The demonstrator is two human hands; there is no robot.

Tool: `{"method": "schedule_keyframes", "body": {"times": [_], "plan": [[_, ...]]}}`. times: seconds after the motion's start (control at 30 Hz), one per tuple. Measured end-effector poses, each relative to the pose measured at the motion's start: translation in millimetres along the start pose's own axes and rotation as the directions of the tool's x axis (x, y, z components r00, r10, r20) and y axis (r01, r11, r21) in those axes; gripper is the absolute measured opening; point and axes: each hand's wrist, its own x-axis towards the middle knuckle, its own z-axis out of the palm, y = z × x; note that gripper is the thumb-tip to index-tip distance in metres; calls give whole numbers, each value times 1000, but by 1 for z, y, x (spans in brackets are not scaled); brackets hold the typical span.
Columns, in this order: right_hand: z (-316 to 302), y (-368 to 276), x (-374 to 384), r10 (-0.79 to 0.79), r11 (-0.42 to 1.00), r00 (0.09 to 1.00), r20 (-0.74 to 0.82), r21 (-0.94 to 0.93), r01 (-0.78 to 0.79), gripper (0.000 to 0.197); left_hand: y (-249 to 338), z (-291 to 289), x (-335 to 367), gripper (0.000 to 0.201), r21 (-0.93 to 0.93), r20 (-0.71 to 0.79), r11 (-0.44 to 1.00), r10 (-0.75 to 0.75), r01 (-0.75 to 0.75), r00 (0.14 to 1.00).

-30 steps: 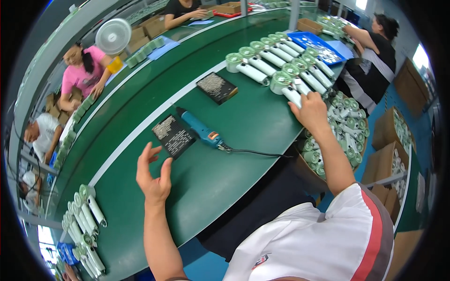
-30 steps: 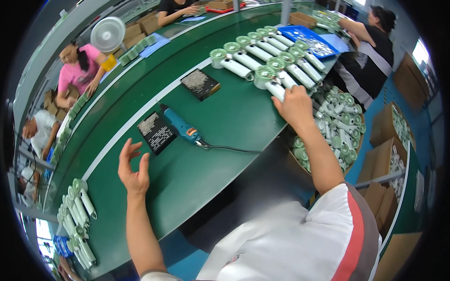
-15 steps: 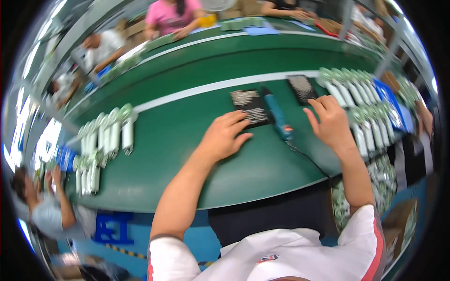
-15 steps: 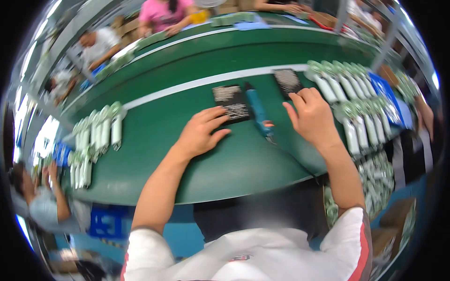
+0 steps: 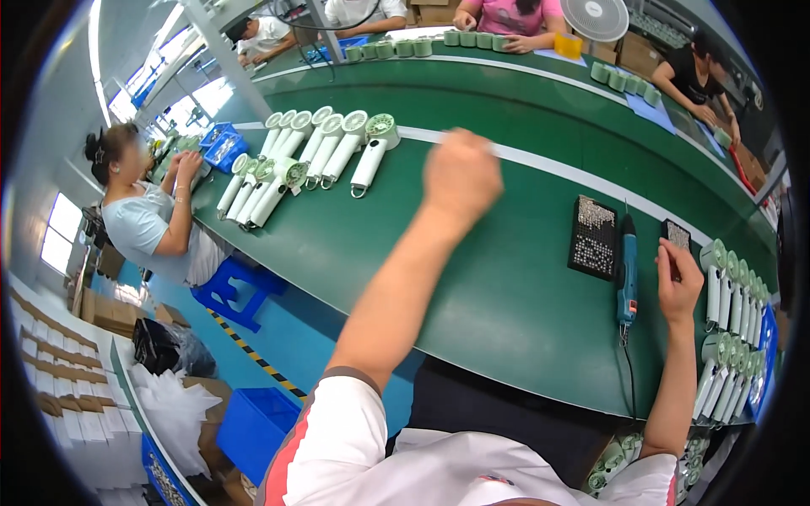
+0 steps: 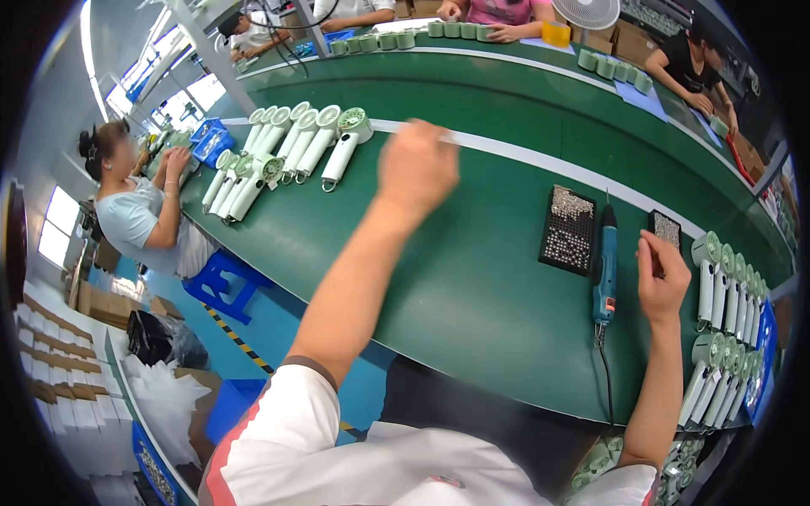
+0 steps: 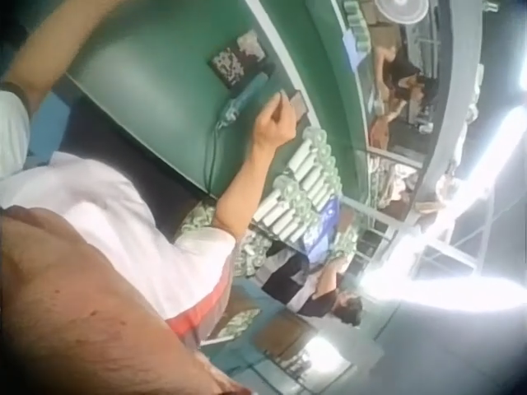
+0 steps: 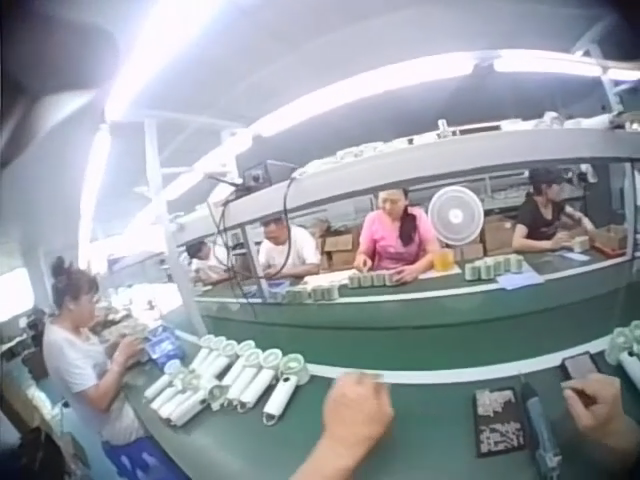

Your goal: The person assembles handheld electric fans by fitting the casing components together by hand and driving screws into the fan bodies using an electric screwdriver.

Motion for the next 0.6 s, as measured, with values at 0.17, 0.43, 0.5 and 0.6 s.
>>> {"method": "schedule_keyframes", "body": {"times": [0.17,0.43,0.5,0.6], "plan": [[-1,-6,5,-13,1000,999,37,2,13,17,-104,-42,33,31,534,165,740,-565,408,808],[3,-20,5,-120,993,990,69,9,120,17,-169,-39,14,47,670,399,699,-624,252,672],[2,-19,3,-132,991,988,76,19,131,18,-175,-35,15,44,656,424,703,-643,272,638],[3,-19,1,-132,991,986,100,22,131,18,-185,-35,20,40,644,441,701,-667,305,601]]}}
